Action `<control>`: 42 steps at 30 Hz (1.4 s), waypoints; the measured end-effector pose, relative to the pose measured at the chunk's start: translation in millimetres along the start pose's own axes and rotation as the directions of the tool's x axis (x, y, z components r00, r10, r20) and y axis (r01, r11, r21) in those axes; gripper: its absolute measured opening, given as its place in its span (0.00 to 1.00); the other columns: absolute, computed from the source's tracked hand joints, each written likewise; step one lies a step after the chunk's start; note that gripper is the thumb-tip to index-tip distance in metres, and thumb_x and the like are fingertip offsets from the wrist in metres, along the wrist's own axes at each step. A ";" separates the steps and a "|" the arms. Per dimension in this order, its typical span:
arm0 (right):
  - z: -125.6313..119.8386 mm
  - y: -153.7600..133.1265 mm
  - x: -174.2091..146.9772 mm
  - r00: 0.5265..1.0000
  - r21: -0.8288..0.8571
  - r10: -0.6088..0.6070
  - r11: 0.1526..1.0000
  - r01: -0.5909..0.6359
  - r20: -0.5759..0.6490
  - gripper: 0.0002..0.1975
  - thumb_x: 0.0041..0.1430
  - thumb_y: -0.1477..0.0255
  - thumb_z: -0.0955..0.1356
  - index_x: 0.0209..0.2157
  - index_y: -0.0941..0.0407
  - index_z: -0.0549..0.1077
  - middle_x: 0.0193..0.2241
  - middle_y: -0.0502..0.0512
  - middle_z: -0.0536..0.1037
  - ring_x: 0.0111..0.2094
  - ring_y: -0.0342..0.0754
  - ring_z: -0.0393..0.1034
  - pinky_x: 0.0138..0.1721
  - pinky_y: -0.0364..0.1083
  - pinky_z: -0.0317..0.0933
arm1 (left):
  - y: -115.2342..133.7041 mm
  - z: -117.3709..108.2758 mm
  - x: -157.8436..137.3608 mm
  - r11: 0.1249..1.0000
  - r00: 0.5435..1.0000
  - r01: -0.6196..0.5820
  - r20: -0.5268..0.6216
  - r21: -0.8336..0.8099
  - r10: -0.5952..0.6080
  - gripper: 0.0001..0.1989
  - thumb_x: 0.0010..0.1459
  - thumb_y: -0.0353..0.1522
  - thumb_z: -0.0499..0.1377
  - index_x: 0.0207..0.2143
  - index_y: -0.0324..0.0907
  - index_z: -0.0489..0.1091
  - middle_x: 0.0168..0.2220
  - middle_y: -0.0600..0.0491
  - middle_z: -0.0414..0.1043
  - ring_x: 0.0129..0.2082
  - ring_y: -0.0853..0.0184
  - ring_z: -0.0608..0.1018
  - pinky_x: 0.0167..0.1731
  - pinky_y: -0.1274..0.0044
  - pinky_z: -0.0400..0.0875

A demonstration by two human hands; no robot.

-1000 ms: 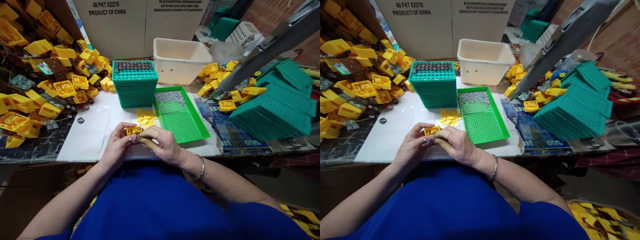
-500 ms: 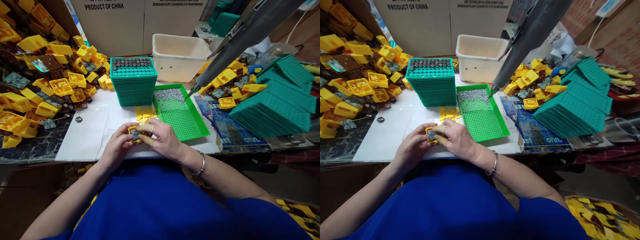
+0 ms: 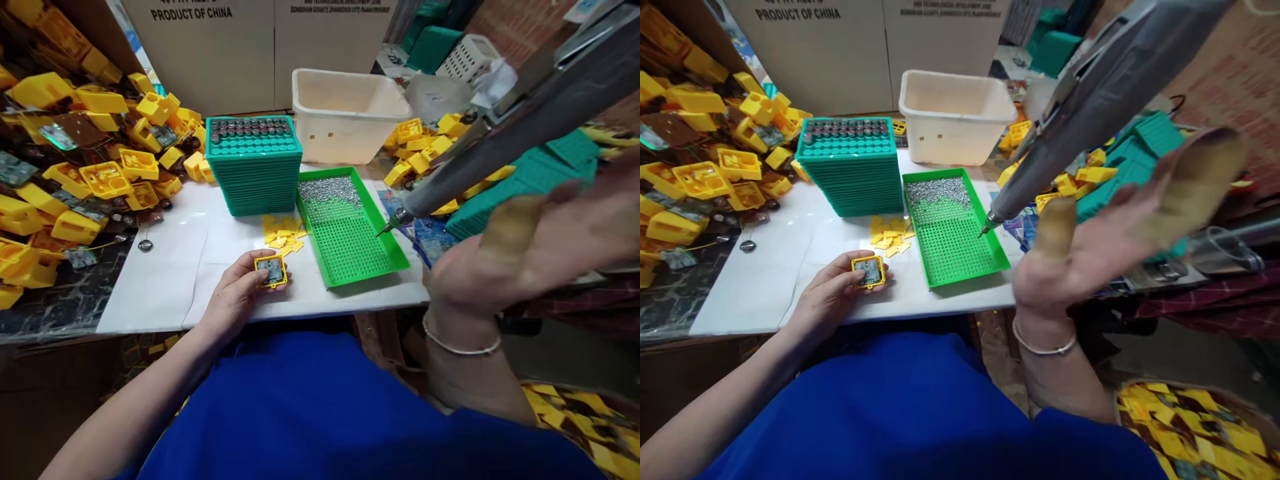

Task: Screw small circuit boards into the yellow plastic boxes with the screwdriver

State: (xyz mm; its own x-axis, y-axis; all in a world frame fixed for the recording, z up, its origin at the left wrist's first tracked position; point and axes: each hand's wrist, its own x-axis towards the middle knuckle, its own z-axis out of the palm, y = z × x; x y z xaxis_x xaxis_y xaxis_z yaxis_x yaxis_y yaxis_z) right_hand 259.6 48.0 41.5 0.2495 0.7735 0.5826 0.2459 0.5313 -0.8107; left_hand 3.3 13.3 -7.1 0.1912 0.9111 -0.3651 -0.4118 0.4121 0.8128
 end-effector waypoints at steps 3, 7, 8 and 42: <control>-16.6 17.2 27.2 0.995 0.173 -0.044 0.983 0.059 -0.092 0.13 0.56 0.55 0.70 0.43 0.38 0.74 0.44 0.41 0.77 0.45 0.45 0.75 0.46 0.51 0.68 | -2.8 7.2 8.8 0.999 0.999 0.040 0.018 0.003 -0.040 0.17 0.50 0.28 0.64 0.44 0.37 0.71 0.36 0.47 0.79 0.37 0.60 0.81 0.37 0.71 0.78; -13.9 36.7 54.2 0.996 0.278 0.024 0.959 -0.048 0.090 0.17 0.45 0.58 0.76 0.33 0.50 0.71 0.25 0.45 0.76 0.25 0.44 0.74 0.32 0.48 0.70 | -7.4 24.2 22.7 0.994 0.993 0.104 0.050 0.034 -0.106 0.17 0.47 0.28 0.65 0.42 0.37 0.72 0.35 0.49 0.78 0.35 0.63 0.80 0.34 0.72 0.79; -9.3 40.2 59.6 0.992 0.275 0.019 0.960 -0.052 0.122 0.19 0.43 0.58 0.77 0.32 0.50 0.69 0.23 0.44 0.74 0.23 0.42 0.72 0.30 0.46 0.69 | -8.3 28.2 25.8 0.992 0.991 0.116 0.055 0.042 -0.118 0.17 0.46 0.28 0.65 0.42 0.37 0.72 0.35 0.49 0.78 0.34 0.63 0.80 0.34 0.72 0.79; 58.9 9.2 42.1 0.985 0.531 0.032 0.839 -0.119 0.169 0.16 0.53 0.55 0.71 0.31 0.51 0.66 0.19 0.41 0.66 0.16 0.38 0.61 0.20 0.42 0.58 | -9.5 41.4 33.2 0.989 0.989 0.150 0.018 -0.007 -0.150 0.14 0.47 0.23 0.62 0.39 0.37 0.72 0.33 0.50 0.77 0.31 0.66 0.79 0.31 0.74 0.80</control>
State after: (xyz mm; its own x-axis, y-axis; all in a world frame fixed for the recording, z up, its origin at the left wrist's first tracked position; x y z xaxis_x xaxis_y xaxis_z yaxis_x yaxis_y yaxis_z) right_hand 217.2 105.9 55.1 0.0957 0.8376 0.5379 -0.3203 0.5375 -0.7800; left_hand 50.4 39.4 -8.1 0.2667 0.8388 -0.4747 -0.3842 0.5442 0.7458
